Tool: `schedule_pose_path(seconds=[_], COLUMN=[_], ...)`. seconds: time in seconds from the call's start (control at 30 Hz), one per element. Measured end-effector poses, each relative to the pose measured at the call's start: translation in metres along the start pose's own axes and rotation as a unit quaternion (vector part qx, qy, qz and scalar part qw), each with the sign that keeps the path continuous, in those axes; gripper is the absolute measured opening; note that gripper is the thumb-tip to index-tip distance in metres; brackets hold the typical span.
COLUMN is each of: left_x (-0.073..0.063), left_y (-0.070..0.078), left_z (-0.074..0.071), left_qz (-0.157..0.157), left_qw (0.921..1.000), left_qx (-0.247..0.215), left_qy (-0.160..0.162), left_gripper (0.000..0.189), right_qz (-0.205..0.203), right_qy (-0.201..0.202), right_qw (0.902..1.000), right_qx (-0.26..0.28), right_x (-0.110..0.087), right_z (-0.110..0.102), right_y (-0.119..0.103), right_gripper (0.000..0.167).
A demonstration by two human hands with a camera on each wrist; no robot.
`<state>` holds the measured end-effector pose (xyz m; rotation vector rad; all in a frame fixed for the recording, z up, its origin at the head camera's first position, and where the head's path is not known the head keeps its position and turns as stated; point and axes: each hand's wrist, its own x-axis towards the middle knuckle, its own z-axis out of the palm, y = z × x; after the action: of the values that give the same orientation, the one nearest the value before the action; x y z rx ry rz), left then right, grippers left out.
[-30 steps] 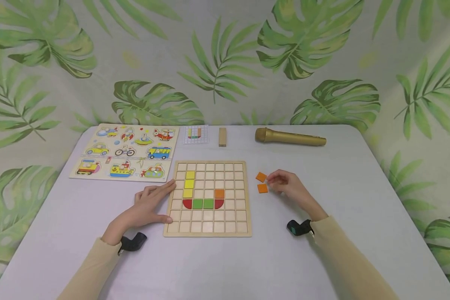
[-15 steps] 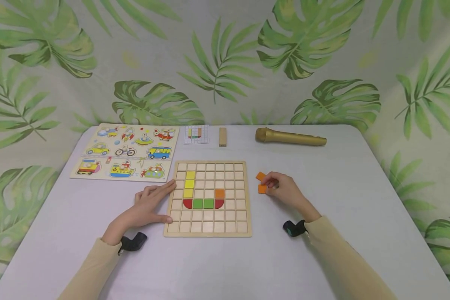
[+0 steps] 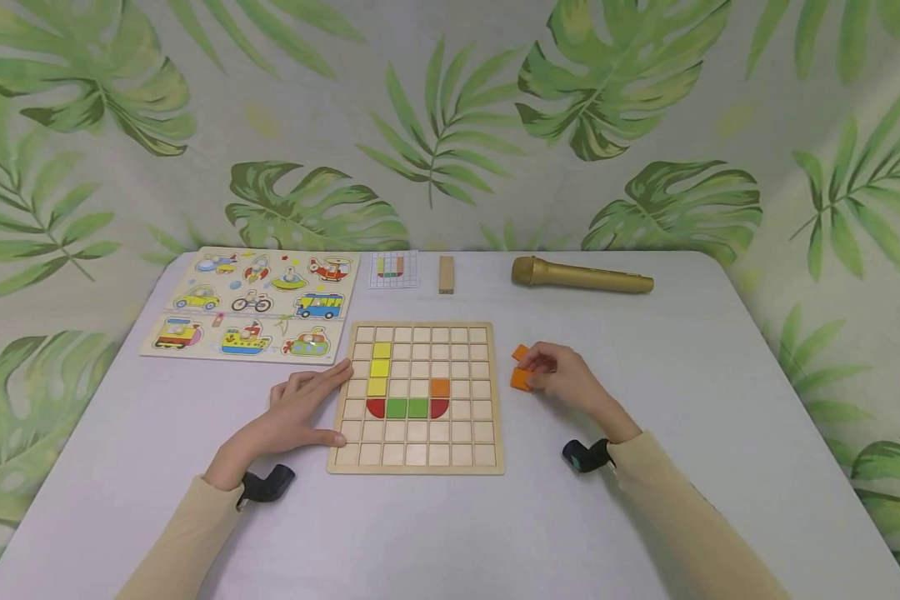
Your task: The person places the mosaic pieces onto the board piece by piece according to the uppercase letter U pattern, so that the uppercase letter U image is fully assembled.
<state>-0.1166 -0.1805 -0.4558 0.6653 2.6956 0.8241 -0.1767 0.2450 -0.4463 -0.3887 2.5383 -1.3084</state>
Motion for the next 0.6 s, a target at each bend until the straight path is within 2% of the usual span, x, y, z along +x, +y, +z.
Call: schedule_pose_path(seconds=[0.13, 0.23, 0.43, 0.6], left_x=[0.000, 0.000, 0.000, 0.000], left_y=[0.001, 0.001, -0.002, -0.003], left_z=[0.000, 0.000, 0.001, 0.002], left_qz=[0.000, -0.001, 0.000, 0.000], left_qw=[1.0000, 1.0000, 1.0000, 1.0000], left_qx=[0.002, 0.001, -0.001, 0.001], left_qy=[0.000, 0.000, -0.001, -0.001], left_gripper=[0.100, 0.100, 0.100, 0.100], right_qz=[0.012, 0.013, 0.003, -0.024], right_qy=[-0.021, -0.033, -0.046, -0.053], right_qw=[0.9981, 0.9963, 0.9947, 0.9939], right_qx=[0.057, 0.078, 0.092, 0.094], right_x=[0.004, 0.009, 0.023, 0.033], right_z=[0.000, 0.003, 0.014, 0.024], right_y=[-0.007, -0.012, -0.022, -0.029], right_gripper=[0.018, 0.021, 0.020, 0.017])
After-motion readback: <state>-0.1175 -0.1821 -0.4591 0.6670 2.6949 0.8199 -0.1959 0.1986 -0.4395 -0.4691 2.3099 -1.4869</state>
